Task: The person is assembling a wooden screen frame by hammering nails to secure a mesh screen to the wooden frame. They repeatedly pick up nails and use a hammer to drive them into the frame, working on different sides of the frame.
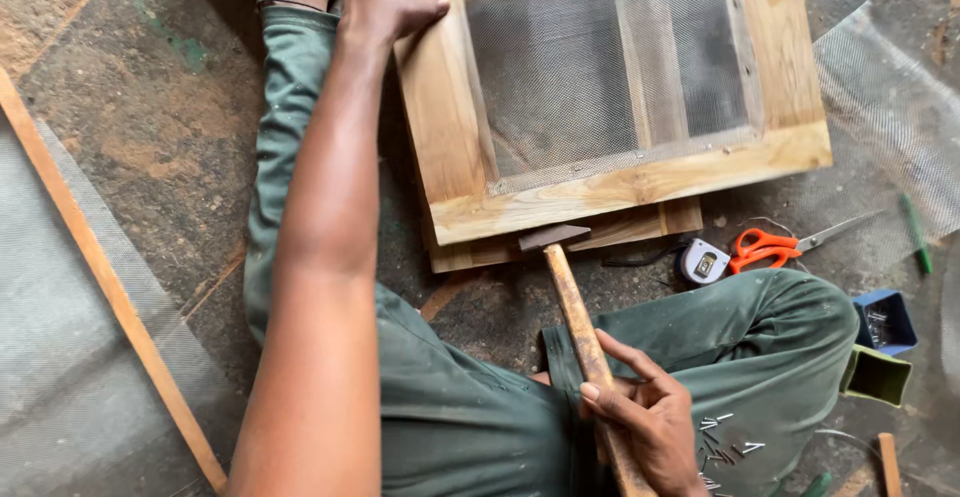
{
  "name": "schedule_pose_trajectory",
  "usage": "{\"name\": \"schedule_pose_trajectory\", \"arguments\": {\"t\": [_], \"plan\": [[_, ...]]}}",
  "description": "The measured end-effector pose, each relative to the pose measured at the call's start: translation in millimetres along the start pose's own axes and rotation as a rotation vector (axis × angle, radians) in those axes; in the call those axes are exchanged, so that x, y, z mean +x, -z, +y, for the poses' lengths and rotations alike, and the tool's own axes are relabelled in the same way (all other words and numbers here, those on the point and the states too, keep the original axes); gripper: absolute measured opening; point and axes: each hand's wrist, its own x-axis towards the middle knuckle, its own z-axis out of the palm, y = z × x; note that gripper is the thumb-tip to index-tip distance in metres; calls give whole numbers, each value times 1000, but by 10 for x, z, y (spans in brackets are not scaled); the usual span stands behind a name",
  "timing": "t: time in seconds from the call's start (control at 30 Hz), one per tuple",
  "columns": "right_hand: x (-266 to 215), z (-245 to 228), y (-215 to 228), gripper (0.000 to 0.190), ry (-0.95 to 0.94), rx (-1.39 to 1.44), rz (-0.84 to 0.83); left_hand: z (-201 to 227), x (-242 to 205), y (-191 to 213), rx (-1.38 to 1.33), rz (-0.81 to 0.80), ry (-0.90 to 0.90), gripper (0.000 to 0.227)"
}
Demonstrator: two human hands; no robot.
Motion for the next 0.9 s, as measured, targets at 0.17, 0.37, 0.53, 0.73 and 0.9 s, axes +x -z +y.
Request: {"name": "schedule_pose_trajectory", "arguments": {"t": [0.17,0.37,0.53,0.73,0.9], "plan": [[-40,-104,259,70,-5,-94,14,-36,-617,266,20,-54,172,77],[-96,-356,580,65,29,-230,137,370,-1395,695,26,-151,403,76],[-152,-521,759,60,136,-296,189,811,-1910,848,22,-201,494,69],[-184,-600,798,58,111,-336,272,993,-1954,646,-239,234,321,41],[-204,-561,744,59,137,-299,236,909,-1880,401,-232,286,433,34]]}}
